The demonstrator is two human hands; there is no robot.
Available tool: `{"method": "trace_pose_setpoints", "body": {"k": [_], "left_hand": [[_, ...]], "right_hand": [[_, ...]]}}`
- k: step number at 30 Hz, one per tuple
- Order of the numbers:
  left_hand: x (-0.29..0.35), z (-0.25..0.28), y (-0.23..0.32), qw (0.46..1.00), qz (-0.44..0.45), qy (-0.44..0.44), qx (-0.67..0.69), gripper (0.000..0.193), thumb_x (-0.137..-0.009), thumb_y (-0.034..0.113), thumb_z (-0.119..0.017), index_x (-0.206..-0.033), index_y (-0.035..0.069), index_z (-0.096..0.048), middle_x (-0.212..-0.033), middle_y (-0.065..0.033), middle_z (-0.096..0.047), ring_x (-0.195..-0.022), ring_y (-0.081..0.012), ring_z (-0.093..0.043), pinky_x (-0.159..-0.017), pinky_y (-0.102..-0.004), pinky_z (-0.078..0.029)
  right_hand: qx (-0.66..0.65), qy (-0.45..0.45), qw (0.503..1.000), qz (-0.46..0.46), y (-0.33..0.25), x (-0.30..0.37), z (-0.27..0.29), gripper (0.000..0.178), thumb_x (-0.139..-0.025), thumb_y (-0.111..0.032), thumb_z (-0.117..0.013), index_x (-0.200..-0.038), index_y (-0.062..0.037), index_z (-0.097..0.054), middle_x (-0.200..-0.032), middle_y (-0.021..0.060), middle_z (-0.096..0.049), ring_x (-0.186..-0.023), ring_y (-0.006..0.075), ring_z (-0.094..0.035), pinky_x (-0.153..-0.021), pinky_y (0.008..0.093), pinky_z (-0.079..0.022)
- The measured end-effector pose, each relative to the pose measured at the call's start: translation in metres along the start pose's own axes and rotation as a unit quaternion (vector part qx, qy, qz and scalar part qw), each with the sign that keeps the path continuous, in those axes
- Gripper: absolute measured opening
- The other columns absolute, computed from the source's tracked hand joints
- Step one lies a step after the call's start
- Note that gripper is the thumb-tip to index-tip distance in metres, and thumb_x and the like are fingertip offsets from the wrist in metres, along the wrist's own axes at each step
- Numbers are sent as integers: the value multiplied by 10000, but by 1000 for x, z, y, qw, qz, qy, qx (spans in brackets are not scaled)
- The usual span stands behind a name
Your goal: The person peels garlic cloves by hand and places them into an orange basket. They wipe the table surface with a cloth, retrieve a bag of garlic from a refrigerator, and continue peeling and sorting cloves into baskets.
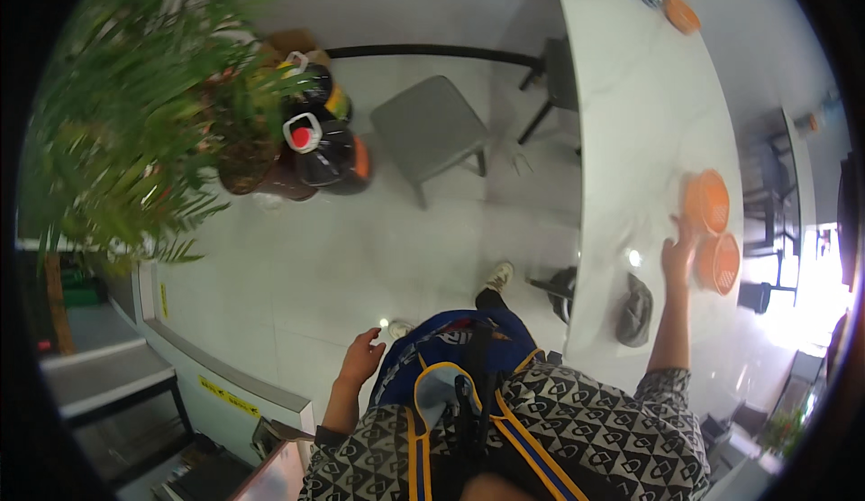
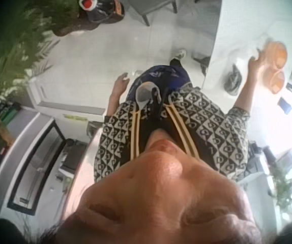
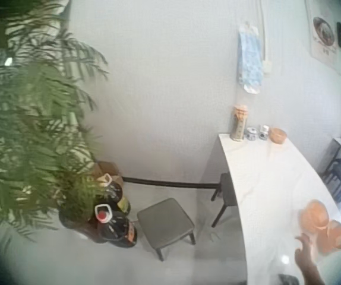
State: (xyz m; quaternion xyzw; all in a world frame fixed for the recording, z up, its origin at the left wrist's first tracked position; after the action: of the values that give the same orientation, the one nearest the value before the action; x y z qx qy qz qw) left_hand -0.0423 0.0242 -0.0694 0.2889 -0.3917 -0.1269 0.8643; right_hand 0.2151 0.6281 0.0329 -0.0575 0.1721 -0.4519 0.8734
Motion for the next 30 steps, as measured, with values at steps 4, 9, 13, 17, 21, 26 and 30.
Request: {"method": "trace_pose_setpoints", "body": {"k": [4, 9, 13, 17, 21, 26, 30], "left_hand": [[43, 37, -87, 998, 57, 36, 7, 327, -790, 135, -619, -1112, 83, -596, -931, -147, -632, -841, -296, -624, -769, -385, -497], [126, 92, -198, 987, 82, 139, 0, 335, -778, 110, -626, -1106, 57, -591, -703, -87, -660, -669, -222, -657, -654, -350, -510], [157, 115, -256, 960, 203, 113, 158, 318, -760, 175, -631, -1066, 90, -628, -797, -108, -674, -795, -273, -643, -733, -375, -510], [146, 143, -309, 941, 186, 257, 116, 394, -786, 196, -609, -1160, 79, -564, -1037, -178, -608, -955, -319, -601, -848, -387, -486], [106, 176, -386, 895, 206, 359, 165, 430, -766, 197, -631, -1165, 51, -569, -1068, -207, -596, -996, -339, -574, -873, -389, -474], [94, 207, -502, 850, 312, 374, 202, 429, -739, 221, -638, -1139, 73, -593, -1133, -225, -582, -1058, -373, -545, -930, -405, -450], [109, 208, -579, 923, 384, 18, -14, 407, -725, 208, -653, -1108, 77, -613, -1101, -176, -620, -1090, -305, -557, -908, -379, -468]], "right_hand": [[-168, -101, 972, 127, -156, 99, -58, 515, -661, 98, -465, -1136, -74, -568, -1210, 168, -551, -1192, 357, -464, -1019, 419, -363], [-133, -447, 864, 190, -287, 234, -147, 401, -690, -22, -561, -1082, -88, -615, -957, 137, -631, -890, 303, -602, -816, 373, -483], [-96, -582, 765, 257, -304, 255, -223, 387, -735, -65, -586, -1117, -99, -635, -1084, 130, -631, -967, 299, -602, -813, 351, -493], [86, -547, 700, 452, -308, 226, -269, 286, -818, -158, -576, -1088, -106, -652, -1075, 114, -648, -933, 235, -630, -800, 346, -504], [-34, -597, 781, -183, -351, 190, -286, 150, -863, -204, -539, -892, -119, -659, -873, 66, -660, -744, 215, -644, -646, 388, -514], [-9, -573, 799, -181, -498, 166, -347, 154, -867, -183, -527, -887, -92, -649, -857, 92, -653, -754, 235, -636, -657, 381, -503], [70, -635, 730, 242, -681, 188, -429, 168, -868, -156, -519, -933, -67, -646, -893, 124, -651, -804, 254, -630, -702, 369, -495]]}}
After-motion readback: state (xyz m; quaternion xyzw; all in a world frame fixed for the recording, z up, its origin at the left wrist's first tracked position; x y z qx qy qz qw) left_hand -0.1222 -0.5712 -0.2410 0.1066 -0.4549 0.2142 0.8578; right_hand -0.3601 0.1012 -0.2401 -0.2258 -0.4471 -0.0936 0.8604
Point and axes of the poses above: each hand's wrist, its own x-axis away from the middle knuckle, its own z-axis out of the back of the hand, y = z × x, the point moved 2 cm from there along -x, towards the middle knuckle
